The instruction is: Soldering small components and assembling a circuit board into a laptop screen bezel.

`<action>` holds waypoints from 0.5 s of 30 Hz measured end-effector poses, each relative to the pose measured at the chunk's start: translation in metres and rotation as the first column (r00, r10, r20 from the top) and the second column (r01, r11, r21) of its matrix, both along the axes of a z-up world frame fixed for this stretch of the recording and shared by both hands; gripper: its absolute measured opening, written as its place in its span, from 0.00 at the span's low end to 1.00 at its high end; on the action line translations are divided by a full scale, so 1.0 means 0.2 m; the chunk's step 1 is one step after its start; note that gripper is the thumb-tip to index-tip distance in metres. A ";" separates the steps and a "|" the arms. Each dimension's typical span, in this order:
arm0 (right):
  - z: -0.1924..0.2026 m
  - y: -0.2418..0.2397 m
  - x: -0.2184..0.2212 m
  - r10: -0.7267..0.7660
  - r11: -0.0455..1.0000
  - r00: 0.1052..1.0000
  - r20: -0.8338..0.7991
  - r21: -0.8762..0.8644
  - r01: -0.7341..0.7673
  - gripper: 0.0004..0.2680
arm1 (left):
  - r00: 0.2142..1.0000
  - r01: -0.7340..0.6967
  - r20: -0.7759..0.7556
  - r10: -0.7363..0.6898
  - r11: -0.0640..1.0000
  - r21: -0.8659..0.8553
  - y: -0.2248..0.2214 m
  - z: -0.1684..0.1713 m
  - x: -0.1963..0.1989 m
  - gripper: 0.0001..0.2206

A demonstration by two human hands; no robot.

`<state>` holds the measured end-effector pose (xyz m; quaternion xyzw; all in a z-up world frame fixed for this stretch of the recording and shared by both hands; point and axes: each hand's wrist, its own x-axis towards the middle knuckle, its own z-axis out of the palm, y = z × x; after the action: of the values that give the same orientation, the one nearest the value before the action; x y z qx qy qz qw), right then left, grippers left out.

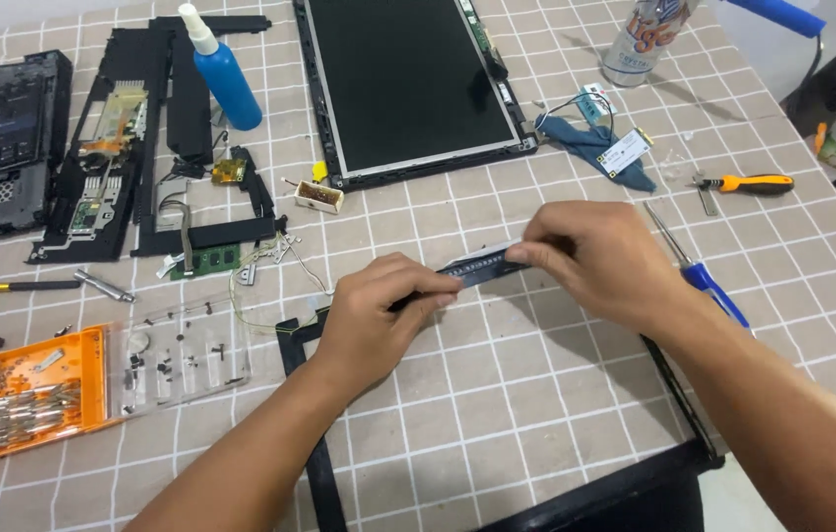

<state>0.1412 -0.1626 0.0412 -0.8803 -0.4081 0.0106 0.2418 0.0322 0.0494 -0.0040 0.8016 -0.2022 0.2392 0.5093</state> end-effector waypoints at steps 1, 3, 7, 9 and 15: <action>0.02 0.02 0.00 0.006 1.000 1.000 -0.002 0.003 -0.006 0.06 | 1.000 -0.006 -0.002 0.006 1.000 0.003 0.00 -0.01 0.00 0.07; 0.05 0.06 0.00 0.298 0.945 0.955 0.006 0.136 -0.296 0.05 | 0.994 -0.094 0.067 0.088 0.992 0.086 -0.01 -0.02 0.00 0.06; 0.01 0.09 0.06 0.378 0.918 0.924 -0.057 0.153 -0.366 0.04 | 0.992 -0.123 0.056 0.115 0.979 0.164 -0.02 0.04 0.01 0.03; -0.04 0.08 0.09 0.345 0.913 0.938 -0.020 0.238 -0.331 0.04 | 0.990 -0.122 -0.052 0.127 0.988 0.100 -0.03 0.07 0.01 0.05; -0.05 0.05 0.10 0.239 0.886 0.963 -0.127 0.435 -0.162 0.06 | 0.933 -0.138 -0.320 0.164 0.985 0.105 -0.04 0.17 0.08 0.04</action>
<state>0.1610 -0.1531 0.0314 -0.7559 -0.4667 0.0256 0.4585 0.0482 0.0407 0.0309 0.8631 -0.0621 0.1330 0.4832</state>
